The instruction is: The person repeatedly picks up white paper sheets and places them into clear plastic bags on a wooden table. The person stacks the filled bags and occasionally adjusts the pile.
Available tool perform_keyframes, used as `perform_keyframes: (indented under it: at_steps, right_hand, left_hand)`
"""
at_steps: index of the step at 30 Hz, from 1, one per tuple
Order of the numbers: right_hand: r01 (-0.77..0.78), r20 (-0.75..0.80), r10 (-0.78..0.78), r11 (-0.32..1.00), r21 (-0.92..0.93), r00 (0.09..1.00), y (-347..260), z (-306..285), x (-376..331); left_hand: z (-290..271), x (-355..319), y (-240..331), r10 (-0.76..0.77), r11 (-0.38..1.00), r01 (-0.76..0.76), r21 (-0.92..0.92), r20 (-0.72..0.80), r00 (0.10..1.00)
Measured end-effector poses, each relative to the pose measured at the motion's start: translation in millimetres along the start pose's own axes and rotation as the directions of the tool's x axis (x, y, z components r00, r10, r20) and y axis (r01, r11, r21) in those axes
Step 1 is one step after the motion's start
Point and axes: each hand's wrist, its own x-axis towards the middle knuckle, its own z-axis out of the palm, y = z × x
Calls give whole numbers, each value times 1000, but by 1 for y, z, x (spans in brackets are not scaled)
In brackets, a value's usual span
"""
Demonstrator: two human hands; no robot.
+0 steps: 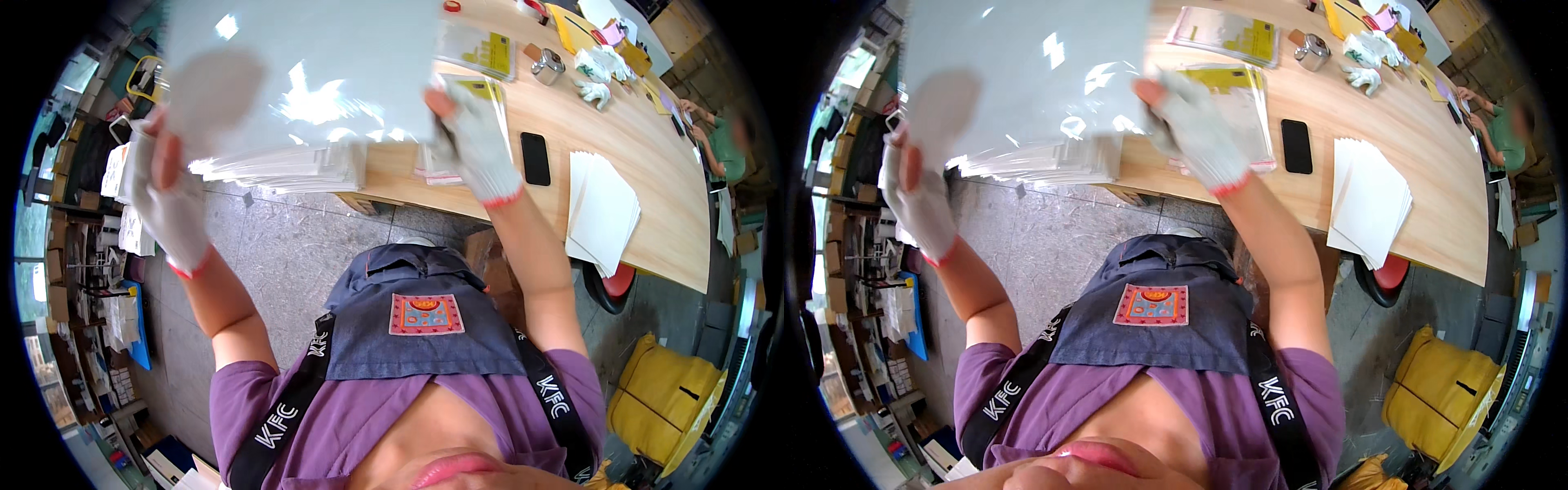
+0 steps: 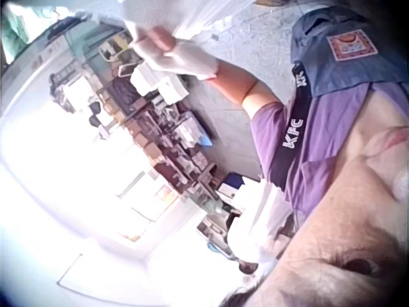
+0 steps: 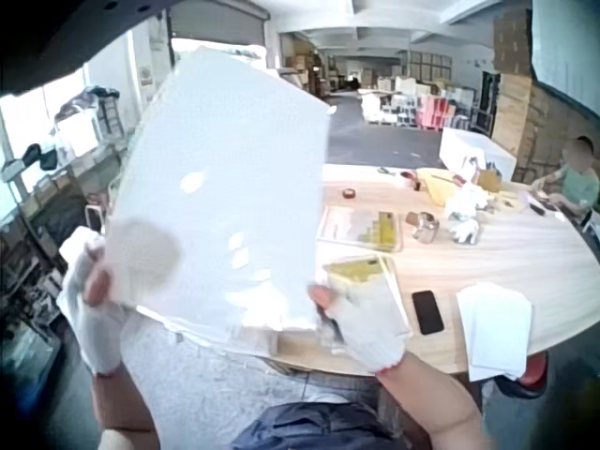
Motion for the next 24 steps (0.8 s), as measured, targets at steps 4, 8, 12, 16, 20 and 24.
perform_keyframes:
  at_steps: [4, 8, 12, 16, 20, 24]
  right_hand:
    - [76, 149, -59, 991, -111, 987, -30, 67, 45]
    - [3, 123, 18, 986, -164, 992, -22, 74, 56]
    - [-80, 172, 79, 997, -1, 982, -9, 40, 39]
    - [-138, -178, 162, 980, 142, 971, 69, -64, -17]
    - [77, -896, 130, 981, 179, 425, 160, -200, -121]
    - [202, -920, 320, 909, 366, 228, 147, -279, -208]
  left_hand:
    - [-42, 63, -41, 87, 947, -99, 305, 52, 995]
    - [-47, 64, -87, -88, 951, -8, 310, 296, 951]
    - [-77, 34, -137, -28, 972, -11, 235, 163, 986]
    - [-55, -37, -175, -470, 875, 410, -260, -249, 847]
    - [-115, -197, -313, -812, 580, 814, -2, -83, 578]
    - [-46, -288, -312, -784, 619, 747, 242, 253, 567]
